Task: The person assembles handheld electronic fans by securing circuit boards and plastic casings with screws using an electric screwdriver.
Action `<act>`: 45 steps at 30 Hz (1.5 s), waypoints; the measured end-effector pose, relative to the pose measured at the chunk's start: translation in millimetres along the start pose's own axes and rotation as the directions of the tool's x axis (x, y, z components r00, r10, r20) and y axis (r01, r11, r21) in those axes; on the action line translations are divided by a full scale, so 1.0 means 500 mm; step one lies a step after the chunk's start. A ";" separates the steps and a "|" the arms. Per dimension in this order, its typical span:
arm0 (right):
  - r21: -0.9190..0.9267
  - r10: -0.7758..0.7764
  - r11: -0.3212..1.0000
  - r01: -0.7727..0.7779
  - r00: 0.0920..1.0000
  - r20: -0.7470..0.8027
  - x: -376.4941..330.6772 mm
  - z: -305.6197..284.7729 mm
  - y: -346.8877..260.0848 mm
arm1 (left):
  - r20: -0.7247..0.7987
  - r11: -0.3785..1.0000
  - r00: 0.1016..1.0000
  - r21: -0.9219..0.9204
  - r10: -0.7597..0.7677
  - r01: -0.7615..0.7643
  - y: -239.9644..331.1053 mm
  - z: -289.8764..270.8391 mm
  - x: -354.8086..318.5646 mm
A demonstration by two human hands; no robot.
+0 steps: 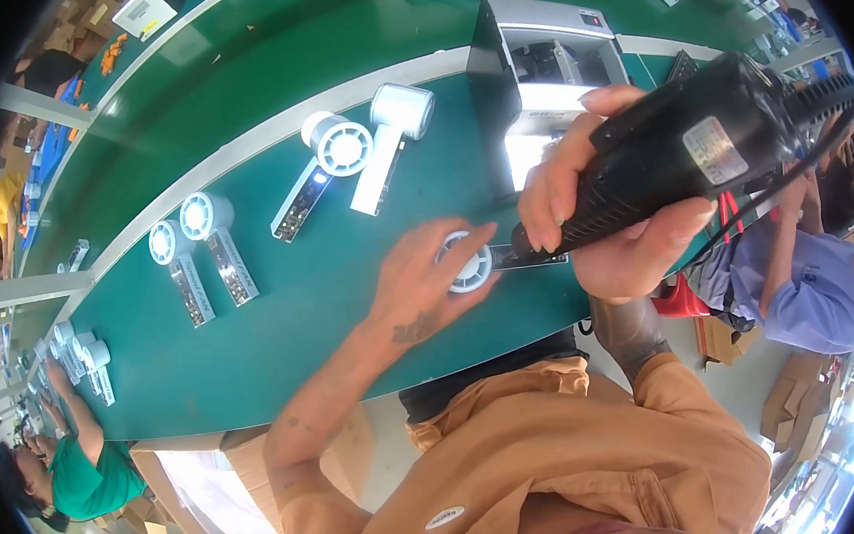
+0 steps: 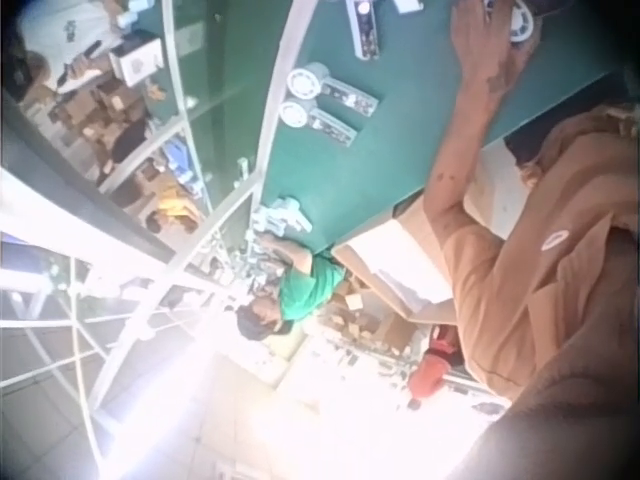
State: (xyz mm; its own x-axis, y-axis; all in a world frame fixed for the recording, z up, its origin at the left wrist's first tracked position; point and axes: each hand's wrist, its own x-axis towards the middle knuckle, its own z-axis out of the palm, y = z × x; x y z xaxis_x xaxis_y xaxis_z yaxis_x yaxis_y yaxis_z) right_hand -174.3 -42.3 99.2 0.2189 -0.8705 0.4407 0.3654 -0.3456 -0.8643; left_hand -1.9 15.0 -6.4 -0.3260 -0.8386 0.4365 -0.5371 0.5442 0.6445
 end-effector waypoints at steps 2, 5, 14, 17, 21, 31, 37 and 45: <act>0.010 0.069 0.998 -0.069 0.998 0.012 -0.005 0.003 -0.011 | 0.000 1.000 1.000 0.001 0.004 -0.004 0.004 -0.002 0.001; 0.027 0.094 0.995 -0.096 0.994 0.051 -0.003 -0.001 0.003 | 0.002 1.000 1.000 0.004 0.008 -0.008 -0.002 -0.003 0.002; 0.086 0.038 0.996 -0.033 0.997 -0.064 -0.003 0.011 0.026 | 0.004 1.000 1.000 0.009 0.000 0.000 0.001 -0.004 0.007; 0.081 0.020 0.997 -0.014 0.997 -0.076 -0.008 0.017 0.029 | -0.004 1.000 1.000 0.014 0.028 -0.028 -0.002 -0.005 0.004; 0.051 0.126 0.991 -0.127 0.992 0.025 -0.021 0.003 0.015 | -0.010 0.999 1.000 0.020 0.029 -0.029 -0.002 -0.003 0.006; 0.081 0.125 0.988 -0.130 0.990 0.070 -0.020 -0.005 0.017 | 0.011 0.999 0.999 0.008 0.051 -0.052 -0.005 -0.006 0.004; 0.090 0.075 0.993 -0.080 0.995 0.060 -0.020 -0.007 0.012 | -0.003 1.000 1.000 0.004 0.027 -0.027 -0.002 -0.005 0.004; 0.112 0.077 0.990 -0.080 0.996 0.037 -0.016 -0.009 0.020 | 0.006 0.999 0.999 0.010 0.037 -0.037 -0.005 -0.006 0.004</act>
State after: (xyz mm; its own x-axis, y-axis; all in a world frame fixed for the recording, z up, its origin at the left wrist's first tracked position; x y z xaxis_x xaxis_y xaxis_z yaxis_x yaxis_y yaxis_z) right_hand -176.3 -40.5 85.8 0.2795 -0.8809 0.3819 0.4460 -0.2331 -0.8641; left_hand 1.0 11.9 -5.2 -0.3502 -0.8183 0.4558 -0.5324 0.5743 0.6219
